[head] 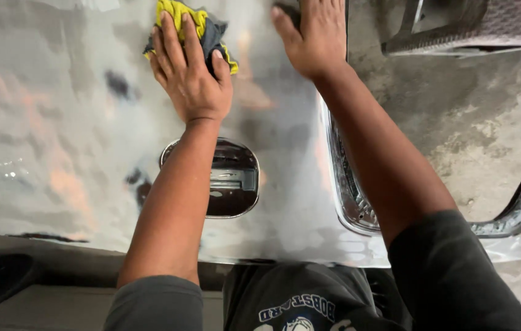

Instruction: The person scrubs the side panel of a silver car using a small black sponge and a yellow cloth. They work around the fuel filler door and the door handle, scrubbing the surface and wiping it down repeatedly.

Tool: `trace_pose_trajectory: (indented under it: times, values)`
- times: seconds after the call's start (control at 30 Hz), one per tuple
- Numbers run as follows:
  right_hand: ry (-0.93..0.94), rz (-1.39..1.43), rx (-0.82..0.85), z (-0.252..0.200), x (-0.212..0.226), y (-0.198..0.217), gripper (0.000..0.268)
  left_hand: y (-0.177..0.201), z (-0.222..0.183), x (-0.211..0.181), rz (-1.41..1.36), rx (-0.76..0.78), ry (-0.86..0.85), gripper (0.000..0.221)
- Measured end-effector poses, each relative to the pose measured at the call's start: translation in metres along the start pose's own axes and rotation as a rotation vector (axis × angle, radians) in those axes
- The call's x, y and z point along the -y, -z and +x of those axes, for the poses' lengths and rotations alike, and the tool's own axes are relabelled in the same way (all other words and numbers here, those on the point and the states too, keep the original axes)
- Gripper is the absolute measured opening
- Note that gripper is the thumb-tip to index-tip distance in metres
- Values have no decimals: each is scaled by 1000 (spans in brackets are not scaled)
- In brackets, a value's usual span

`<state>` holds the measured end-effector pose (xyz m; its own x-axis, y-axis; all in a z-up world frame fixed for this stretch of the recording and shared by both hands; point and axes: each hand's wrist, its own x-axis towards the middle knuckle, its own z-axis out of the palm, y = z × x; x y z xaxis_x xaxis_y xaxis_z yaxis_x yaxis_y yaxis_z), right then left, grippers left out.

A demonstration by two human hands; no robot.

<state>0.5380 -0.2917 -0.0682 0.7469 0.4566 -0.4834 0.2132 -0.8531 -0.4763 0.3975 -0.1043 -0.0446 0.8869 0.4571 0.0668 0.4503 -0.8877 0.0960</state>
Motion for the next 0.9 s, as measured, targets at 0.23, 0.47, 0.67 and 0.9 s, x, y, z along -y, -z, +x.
trace_pose_trajectory:
  times: [0.23, 0.47, 0.67, 0.9]
  values:
    - [260, 149, -142, -166, -17, -33, 89, 0, 3, 0, -15, -12, 15, 68]
    - [315, 30, -120, -146, -28, -39, 91, 0, 1, -1, -20, 14, 16, 68]
    - [218, 15, -124, -25, 7, 12, 79, 0, 1, 0, -9, -1, 3, 69]
    - [345, 188, -188, -138, -12, -19, 87, -2, 1, 1, -16, -14, 10, 69]
